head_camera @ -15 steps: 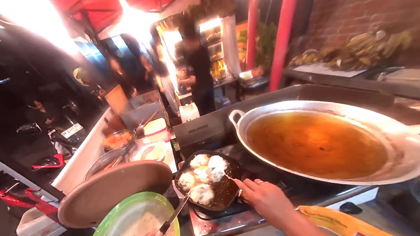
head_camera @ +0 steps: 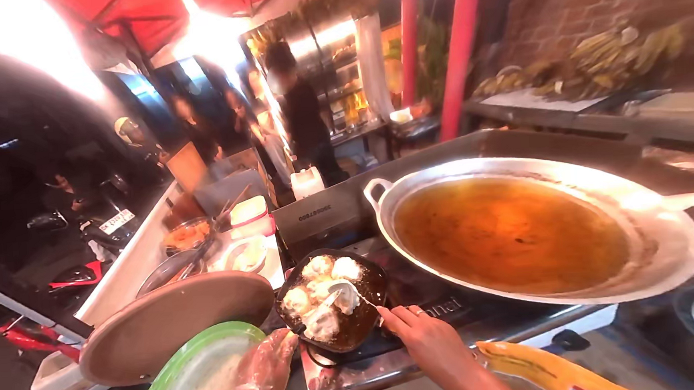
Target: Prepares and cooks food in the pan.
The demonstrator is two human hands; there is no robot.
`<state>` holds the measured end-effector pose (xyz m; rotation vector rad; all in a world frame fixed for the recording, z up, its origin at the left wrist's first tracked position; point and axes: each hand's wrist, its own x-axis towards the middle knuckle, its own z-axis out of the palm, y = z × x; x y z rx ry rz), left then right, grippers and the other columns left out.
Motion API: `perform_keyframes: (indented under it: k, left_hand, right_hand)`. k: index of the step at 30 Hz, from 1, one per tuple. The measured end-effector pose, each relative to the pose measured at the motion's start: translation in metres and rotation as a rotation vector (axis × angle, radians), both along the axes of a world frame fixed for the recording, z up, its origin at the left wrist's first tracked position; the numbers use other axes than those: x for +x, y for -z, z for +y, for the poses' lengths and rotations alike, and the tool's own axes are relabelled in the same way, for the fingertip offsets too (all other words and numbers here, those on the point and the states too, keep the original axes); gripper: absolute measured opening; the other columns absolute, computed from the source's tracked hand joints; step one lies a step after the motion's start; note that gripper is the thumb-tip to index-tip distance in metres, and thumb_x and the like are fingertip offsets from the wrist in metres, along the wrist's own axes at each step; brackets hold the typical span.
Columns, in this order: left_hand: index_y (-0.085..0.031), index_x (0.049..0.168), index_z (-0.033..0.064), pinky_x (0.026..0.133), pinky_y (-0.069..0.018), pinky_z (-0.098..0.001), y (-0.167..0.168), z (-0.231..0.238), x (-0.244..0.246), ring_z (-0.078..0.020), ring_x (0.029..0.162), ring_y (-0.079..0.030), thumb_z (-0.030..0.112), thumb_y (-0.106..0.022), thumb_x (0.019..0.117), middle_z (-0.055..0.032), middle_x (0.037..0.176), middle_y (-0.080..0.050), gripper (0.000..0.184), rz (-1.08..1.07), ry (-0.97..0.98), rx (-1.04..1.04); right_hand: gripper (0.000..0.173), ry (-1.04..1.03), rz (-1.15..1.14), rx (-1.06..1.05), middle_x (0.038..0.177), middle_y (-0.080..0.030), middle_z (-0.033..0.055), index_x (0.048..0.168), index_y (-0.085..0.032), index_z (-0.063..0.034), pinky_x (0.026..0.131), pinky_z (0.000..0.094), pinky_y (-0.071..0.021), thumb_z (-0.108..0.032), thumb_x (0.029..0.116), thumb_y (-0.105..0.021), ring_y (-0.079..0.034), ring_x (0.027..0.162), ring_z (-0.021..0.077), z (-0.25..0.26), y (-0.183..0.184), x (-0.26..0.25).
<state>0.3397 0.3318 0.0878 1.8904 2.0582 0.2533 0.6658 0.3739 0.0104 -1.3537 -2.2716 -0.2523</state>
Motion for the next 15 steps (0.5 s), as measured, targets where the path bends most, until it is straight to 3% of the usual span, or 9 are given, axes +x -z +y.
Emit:
perform_keyframes:
  k: [6,9,15]
  left_hand:
    - [-0.065,0.133,0.0283,0.103,-0.0514,-0.0490,0.000,0.006,0.008,-0.0169,0.117,-0.067,0.059,-0.035,0.1053,0.0008,0.124,-0.071,0.052,0.020,0.027,0.019]
    - [-0.063,0.139,0.0273,0.106,-0.0495,-0.0485,-0.005,0.013,0.011,-0.0184,0.123,-0.065,0.058,-0.034,0.1060,-0.0004,0.131,-0.069,0.053,0.067,0.029,0.049]
    - [-0.064,0.139,0.0251,0.099,-0.0537,-0.0511,0.000,0.016,0.011,-0.0250,0.115,-0.069,0.056,-0.039,0.1050,-0.0059,0.123,-0.073,0.052,0.139,0.005,0.209]
  right_hand:
    - [0.053,0.024,0.033,0.075,0.106,-0.072,0.0054,0.135,-0.067,-0.0181,0.064,0.0391,-0.0604,0.003,0.0863,-0.066,-0.071,0.090,0.0267,-0.003,-0.006,0.002]
    - [0.055,0.031,0.036,0.068,0.107,-0.072,0.0047,0.136,-0.066,-0.0188,0.065,0.0385,-0.0603,0.003,0.0856,-0.066,-0.071,0.090,0.0258,-0.003,-0.010,0.000]
    - [0.052,0.049,0.071,0.090,0.108,-0.073,0.0062,0.135,-0.068,-0.0169,0.065,0.0403,-0.0609,0.001,0.0860,-0.068,-0.072,0.089,0.0263,-0.006,-0.014,-0.008]
